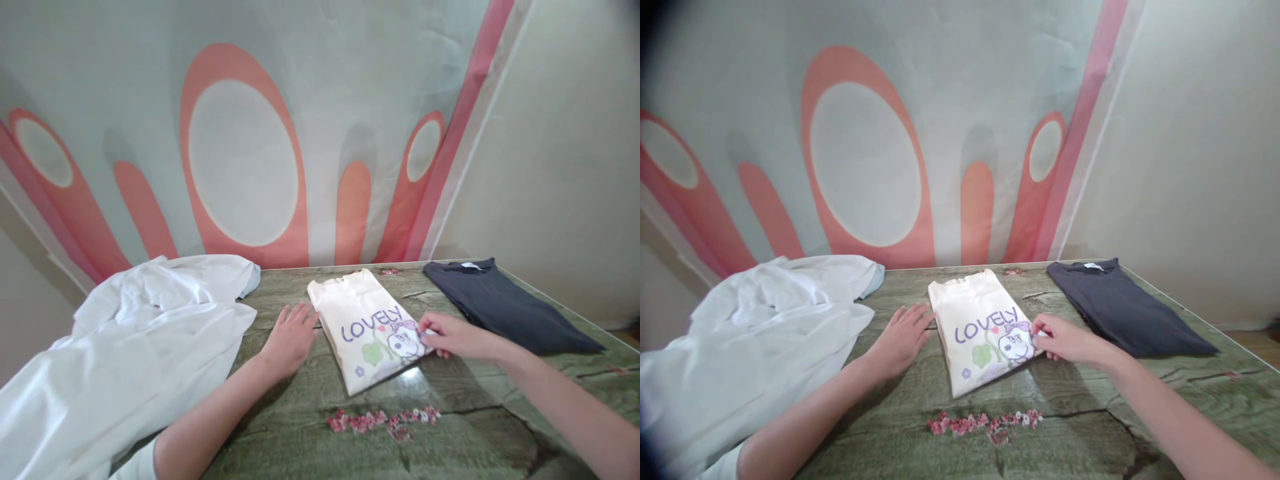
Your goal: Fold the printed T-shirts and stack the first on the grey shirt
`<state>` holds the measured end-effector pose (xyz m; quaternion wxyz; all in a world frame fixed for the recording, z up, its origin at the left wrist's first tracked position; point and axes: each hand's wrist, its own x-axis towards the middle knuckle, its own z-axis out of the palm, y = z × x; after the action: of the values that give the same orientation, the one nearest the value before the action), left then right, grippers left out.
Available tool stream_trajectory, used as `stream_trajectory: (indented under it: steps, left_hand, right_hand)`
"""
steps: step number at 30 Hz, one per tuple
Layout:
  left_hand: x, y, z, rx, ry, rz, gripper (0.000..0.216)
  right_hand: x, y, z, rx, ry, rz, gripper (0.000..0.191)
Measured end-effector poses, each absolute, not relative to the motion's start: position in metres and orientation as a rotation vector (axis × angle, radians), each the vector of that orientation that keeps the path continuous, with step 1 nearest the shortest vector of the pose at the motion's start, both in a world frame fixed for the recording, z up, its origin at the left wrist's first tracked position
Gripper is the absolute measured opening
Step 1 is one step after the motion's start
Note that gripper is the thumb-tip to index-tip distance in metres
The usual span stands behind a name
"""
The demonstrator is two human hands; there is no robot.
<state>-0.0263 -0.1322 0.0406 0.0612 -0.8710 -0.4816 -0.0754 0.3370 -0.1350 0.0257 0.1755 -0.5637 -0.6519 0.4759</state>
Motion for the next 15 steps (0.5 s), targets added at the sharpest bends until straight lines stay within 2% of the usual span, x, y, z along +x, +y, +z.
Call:
stream_trajectory:
  steps: [7,11,13,15]
  left_hand:
    - [0.004,-0.163,0.049,-2.97,-1.298,-0.135,0.048]
    - [0.003,-0.17,0.048,-3.043,-1.246,-0.065,0.052]
    - [0.006,-0.172,0.047,-3.025,-1.271,-0.073,0.053]
    - [0.013,-0.176,0.046,-3.024,-1.251,-0.111,0.053]
  right_hand:
    - [0.284,-0.198,0.039,-1.328,-2.051,1.62,0.017]
    - [0.283,-0.191,0.049,-1.413,-2.121,1.716,0.022]
    - [0.287,-0.176,0.053,-1.464,-2.191,1.543,0.027]
    - [0.285,-0.159,0.053,-1.43,-2.279,1.14,0.029]
